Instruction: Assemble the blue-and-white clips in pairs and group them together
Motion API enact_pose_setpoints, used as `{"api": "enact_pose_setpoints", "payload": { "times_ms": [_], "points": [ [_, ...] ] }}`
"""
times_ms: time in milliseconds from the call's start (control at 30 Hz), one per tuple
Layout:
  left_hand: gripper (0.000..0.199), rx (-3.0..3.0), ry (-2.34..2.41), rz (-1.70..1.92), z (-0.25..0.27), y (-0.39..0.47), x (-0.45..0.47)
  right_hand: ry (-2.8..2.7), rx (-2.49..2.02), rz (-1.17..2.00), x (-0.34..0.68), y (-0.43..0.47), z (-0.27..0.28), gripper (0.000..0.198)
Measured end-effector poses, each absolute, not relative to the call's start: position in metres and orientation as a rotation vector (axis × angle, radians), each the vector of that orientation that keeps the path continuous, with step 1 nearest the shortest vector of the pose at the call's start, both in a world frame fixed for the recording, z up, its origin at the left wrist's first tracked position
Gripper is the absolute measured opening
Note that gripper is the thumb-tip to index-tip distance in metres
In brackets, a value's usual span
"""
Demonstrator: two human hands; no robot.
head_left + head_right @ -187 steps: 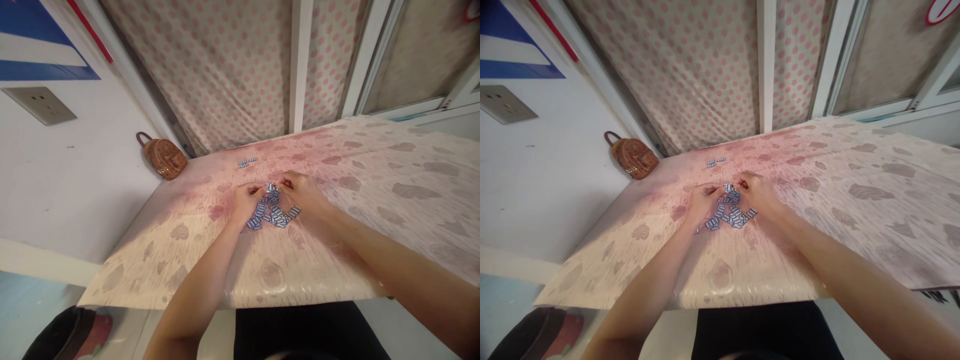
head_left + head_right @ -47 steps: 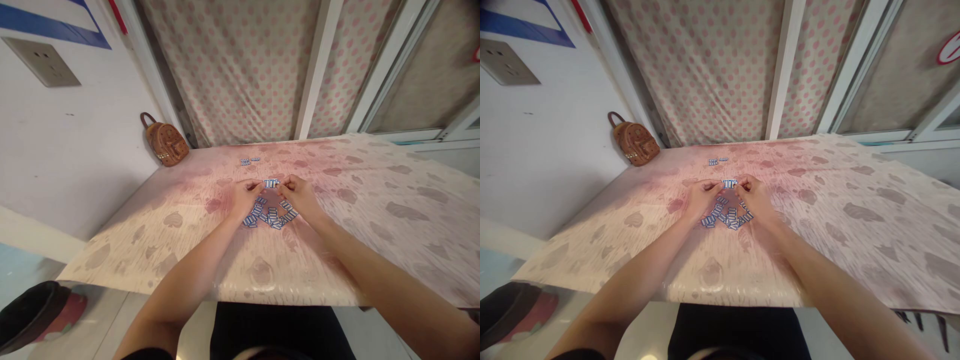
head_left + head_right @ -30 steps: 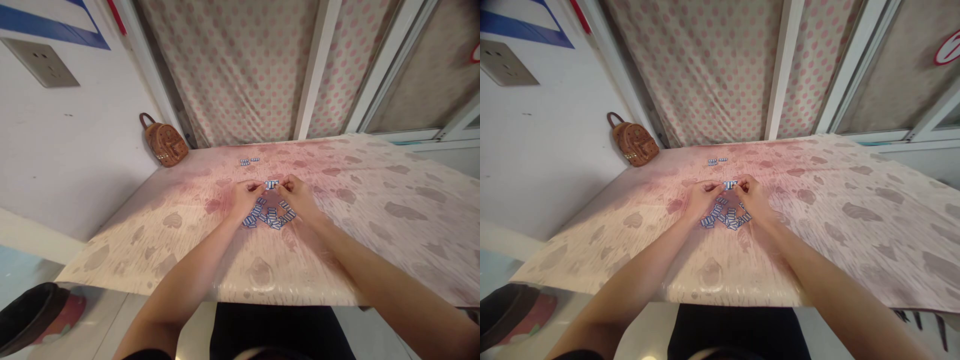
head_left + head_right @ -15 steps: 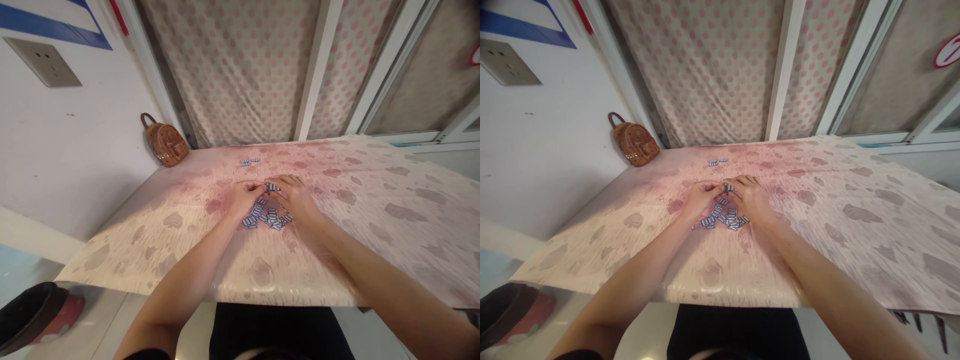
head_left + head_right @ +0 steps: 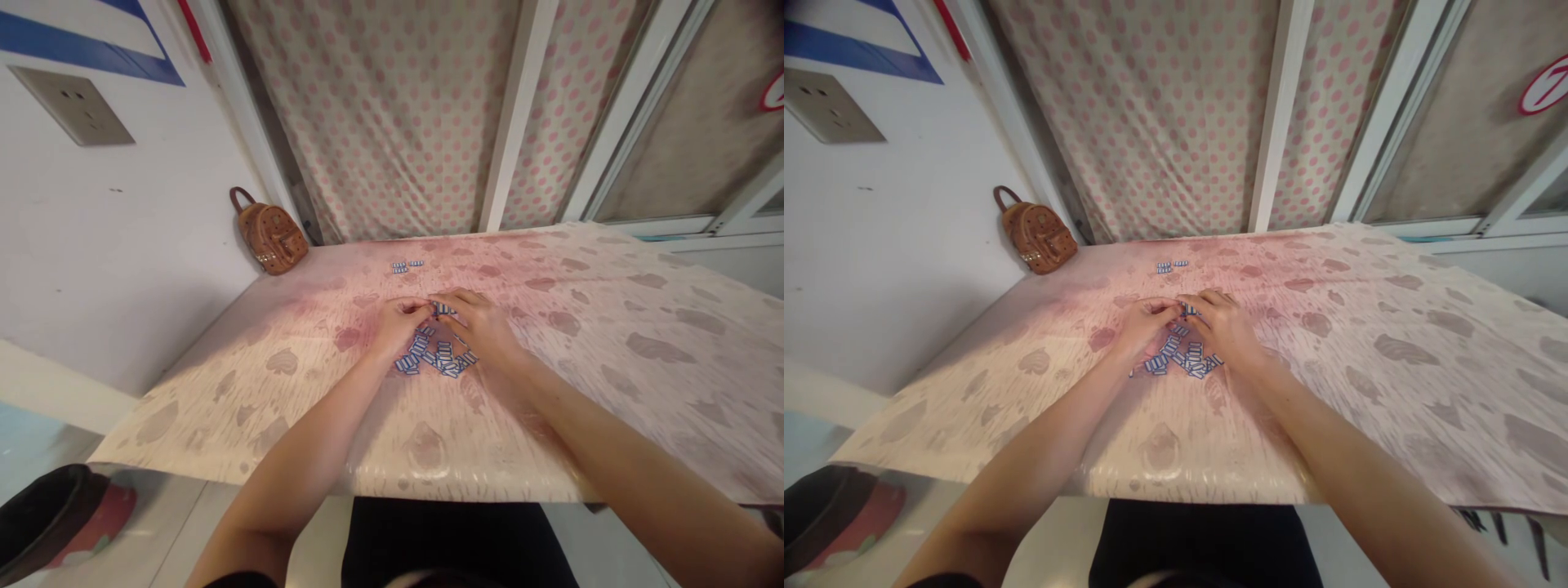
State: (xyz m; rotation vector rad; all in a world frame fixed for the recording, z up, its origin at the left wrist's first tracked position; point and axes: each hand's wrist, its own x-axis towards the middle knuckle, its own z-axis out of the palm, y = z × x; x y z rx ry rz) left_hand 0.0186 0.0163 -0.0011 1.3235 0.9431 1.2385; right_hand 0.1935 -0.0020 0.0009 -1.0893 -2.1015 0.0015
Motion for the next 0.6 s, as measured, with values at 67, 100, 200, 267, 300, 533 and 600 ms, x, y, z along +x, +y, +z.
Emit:
{"api": "enact_pose_setpoints", "payload": {
  "times_ms": [67, 100, 200, 267, 300, 533, 600],
  "points": [
    [0.014, 1.285, 0.934, 1.234, -0.001, 0.016, 0.019, -2.097, -1.075, -0.006, 0.194, -0.001, -0.001, 0.037],
    [0.015, 1.269, 0.931, 1.233, -0.001, 0.016, 0.019, -2.094, -1.071, -0.009, 0.195, 0.000, -0.001, 0.037],
    [0.016, 1.251, 0.928, 1.222, -0.001, 0.016, 0.019, -2.095, -1.064, -0.009, 0.195, 0.000, -0.001, 0.038],
    [0.017, 1.254, 0.925, 1.213, -0.001, 0.016, 0.019, -2.097, -1.066, -0.007, 0.193, -0.001, -0.001, 0.037],
    [0.017, 1.255, 0.924, 1.213, -0.001, 0.016, 0.019, -2.097, -1.071, -0.009, 0.193, -0.002, 0.000, 0.037],
    [0.018, 1.187, 0.910, 1.244, 0.000, 0.018, 0.018, -2.057, -1.084, 0.008, 0.201, 0.001, 0.001, 0.039],
    [0.017, 1.177, 0.908, 1.236, 0.000, 0.018, 0.018, -2.056, -1.083, 0.033, 0.206, 0.002, 0.002, 0.035]
  ]
}}
